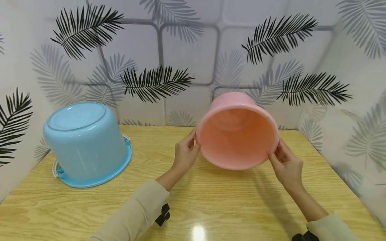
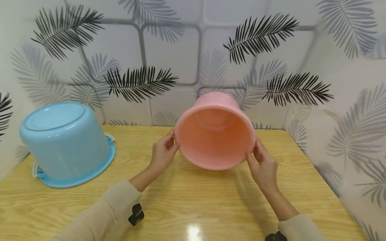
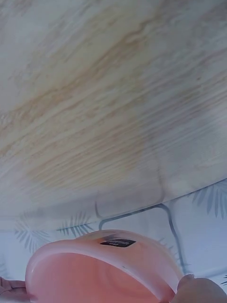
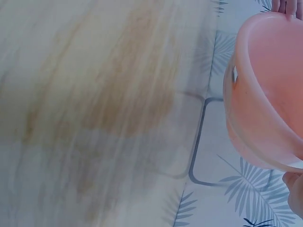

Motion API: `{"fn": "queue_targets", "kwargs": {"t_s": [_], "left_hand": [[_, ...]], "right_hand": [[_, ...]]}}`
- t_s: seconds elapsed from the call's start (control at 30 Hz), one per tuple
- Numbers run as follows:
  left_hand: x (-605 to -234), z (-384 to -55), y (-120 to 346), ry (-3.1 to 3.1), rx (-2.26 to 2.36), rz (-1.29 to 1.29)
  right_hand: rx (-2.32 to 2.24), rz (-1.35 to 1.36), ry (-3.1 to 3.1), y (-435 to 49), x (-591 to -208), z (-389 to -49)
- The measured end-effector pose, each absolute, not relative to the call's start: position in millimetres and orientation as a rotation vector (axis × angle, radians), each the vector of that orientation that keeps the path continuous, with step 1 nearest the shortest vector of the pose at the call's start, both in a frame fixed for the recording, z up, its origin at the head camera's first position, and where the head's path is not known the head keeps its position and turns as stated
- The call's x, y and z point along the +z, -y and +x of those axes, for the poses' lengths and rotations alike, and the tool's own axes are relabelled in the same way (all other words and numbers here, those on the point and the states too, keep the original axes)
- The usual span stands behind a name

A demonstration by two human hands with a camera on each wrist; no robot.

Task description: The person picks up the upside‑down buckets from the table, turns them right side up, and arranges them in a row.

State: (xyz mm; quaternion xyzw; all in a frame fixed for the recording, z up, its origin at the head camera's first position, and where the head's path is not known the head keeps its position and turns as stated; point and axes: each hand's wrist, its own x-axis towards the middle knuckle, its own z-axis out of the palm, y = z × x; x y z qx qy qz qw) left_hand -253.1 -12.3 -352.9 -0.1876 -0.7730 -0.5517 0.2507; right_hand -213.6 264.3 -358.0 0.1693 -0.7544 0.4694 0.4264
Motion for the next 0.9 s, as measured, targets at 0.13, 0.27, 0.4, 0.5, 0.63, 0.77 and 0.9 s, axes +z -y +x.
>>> {"fn": "queue_targets", "kwargs": {"t_s": [0.13,0.27,0.4,0.5,0.63,0.77,0.9], "left_hand": [[-348.5,-254.6,12.3,2.064,-1.515,-0.518],[-342.9,-255.8,11.9,2.009,-1.568,-0.516],[-335.5,-256.7,12.1,1.964,-1.611,-0.531],[-330.2,-257.5,12.6,1.94,-1.636,-0.553],[-324.8,-260.0,13.7,1.91,-1.661,-0.591],[-319.1,-261.3,14.1,1.896,-1.681,-0.594],[-314.1,-259.3,14.0,1.904,-1.764,-0.558]], "right_hand": [[1.164,0.46,1.851,-263.0,-352.8,-214.3],[1.161,0.485,1.819,-261.4,-346.3,-214.7],[1.192,0.511,1.779,-261.2,-338.9,-214.9],[1.241,0.514,1.757,-261.6,-333.5,-215.0],[1.249,0.509,1.756,-261.9,-325.9,-213.6],[1.219,0.5,1.761,-261.2,-318.2,-210.7],[1.267,0.498,1.743,-262.2,-315.1,-211.1]]}}
